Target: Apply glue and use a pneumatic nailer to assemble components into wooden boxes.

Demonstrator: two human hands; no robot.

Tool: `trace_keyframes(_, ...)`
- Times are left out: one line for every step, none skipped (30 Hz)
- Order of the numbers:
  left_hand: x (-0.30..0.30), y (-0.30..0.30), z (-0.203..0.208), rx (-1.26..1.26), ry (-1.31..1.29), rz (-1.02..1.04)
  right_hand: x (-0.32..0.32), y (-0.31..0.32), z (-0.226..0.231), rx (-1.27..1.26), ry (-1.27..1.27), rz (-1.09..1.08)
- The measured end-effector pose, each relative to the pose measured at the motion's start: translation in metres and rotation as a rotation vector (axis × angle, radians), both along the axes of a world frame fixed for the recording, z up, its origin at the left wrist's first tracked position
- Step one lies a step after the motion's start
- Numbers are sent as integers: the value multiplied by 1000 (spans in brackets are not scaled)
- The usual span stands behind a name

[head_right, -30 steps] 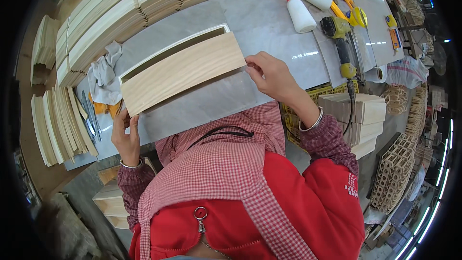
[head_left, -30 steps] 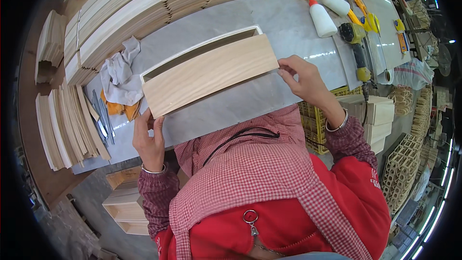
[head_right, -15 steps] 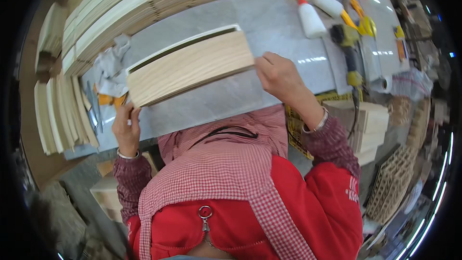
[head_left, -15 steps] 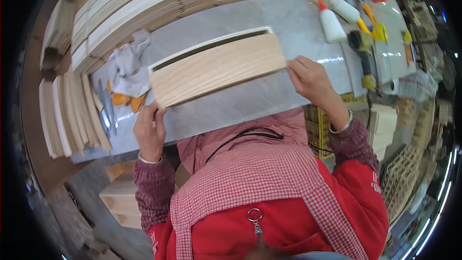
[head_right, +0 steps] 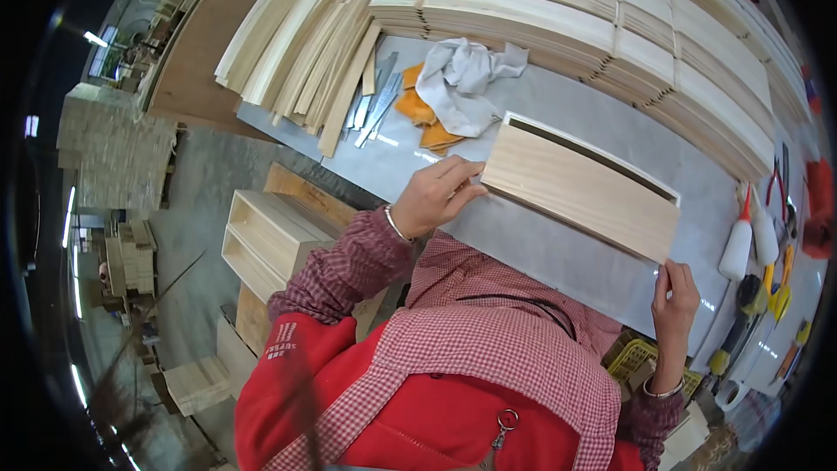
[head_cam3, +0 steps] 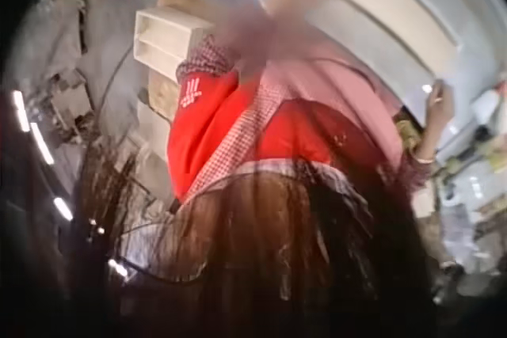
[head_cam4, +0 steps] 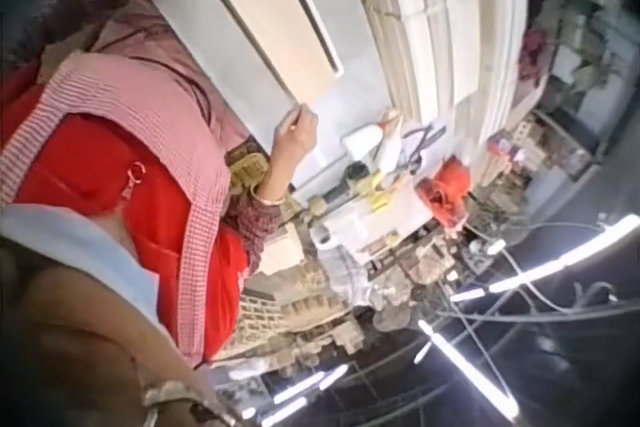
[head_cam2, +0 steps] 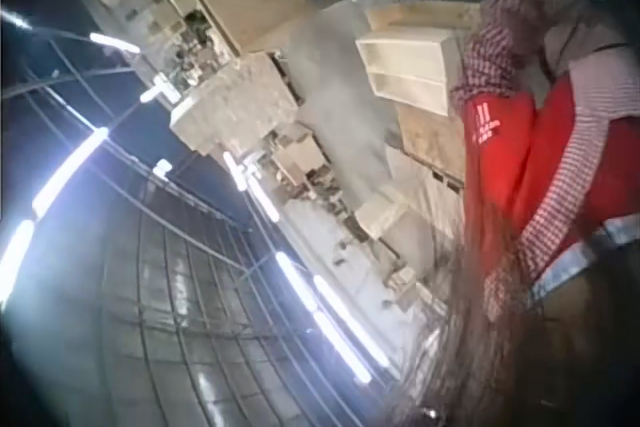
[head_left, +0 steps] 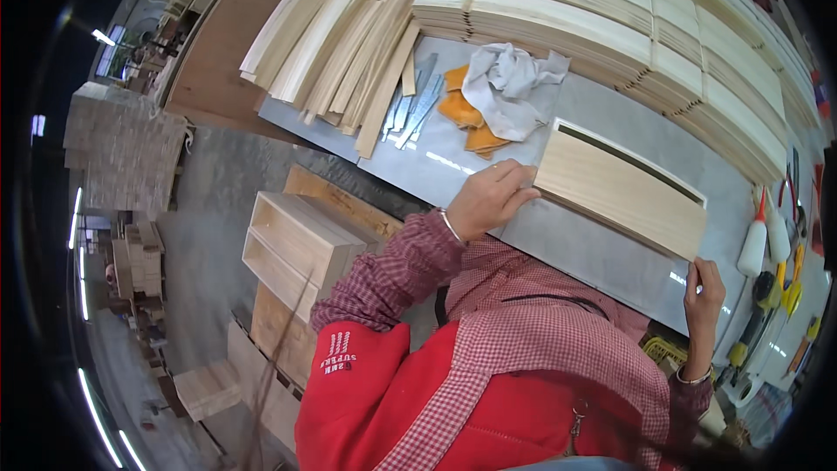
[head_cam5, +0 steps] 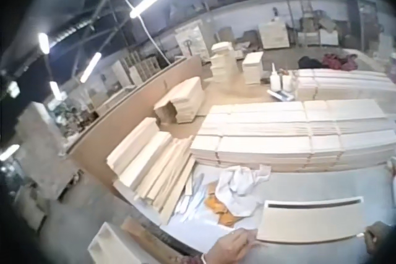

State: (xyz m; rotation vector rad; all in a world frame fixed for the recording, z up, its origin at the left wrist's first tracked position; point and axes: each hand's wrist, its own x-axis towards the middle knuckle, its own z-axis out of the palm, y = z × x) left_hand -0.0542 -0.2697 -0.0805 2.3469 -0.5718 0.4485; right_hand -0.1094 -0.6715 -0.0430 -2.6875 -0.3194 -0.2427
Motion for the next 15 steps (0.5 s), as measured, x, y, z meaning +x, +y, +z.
trace_keyframes(0, 13, 4, 15, 19, -4, 1, 0, 3, 9, 14, -13)
trace_keyframes(5, 29, 4, 14, 14, -4, -1, -2, 5, 19, 28, -41)
trace_keyframes(10, 52, 1, 119, -49, 189, -3, -5, 7, 30, 45, -70)
trace_keyframes(12, 78, 0, 224, -115, 392, -3, -5, 7, 41, 58, -88)
trace_keyframes(14, 103, 1, 361, -113, 535, -5, -8, 7, 42, 54, -82)
trace_keyframes(10, 127, 2, 497, -107, 681, -7, -10, 7, 74, 87, -112)
trace_keyframes(6, 145, -1, 497, -109, 683, -10, -14, 6, 108, 119, -148)
trace_keyframes(2, 162, -6, 596, -108, 746, -12, -17, 5, 142, 152, -184)
trace_keyframes(-2, 174, -11, 695, -105, 810, -12, -17, 4, 175, 185, -217)
trace_keyframes(-3, 180, -16, 694, -103, 811, -11, -16, 5, 174, 185, -215)
trace_keyframes(-4, 186, -21, 697, -67, 814, -10, -15, 7, 166, 186, -211)
trace_keyframes(-4, 190, -24, 700, -30, 818, -9, -13, 9, 156, 189, -207)
trace_keyframes(-5, 193, -27, 702, 7, 822, -7, -12, 11, 147, 190, -201)
trace_keyframes(-8, 197, -29, 704, 45, 827, -6, -11, 13, 137, 192, -194)
trace_keyframes(-11, 199, -28, 703, 46, 827, -6, -12, 14, 136, 193, -194)
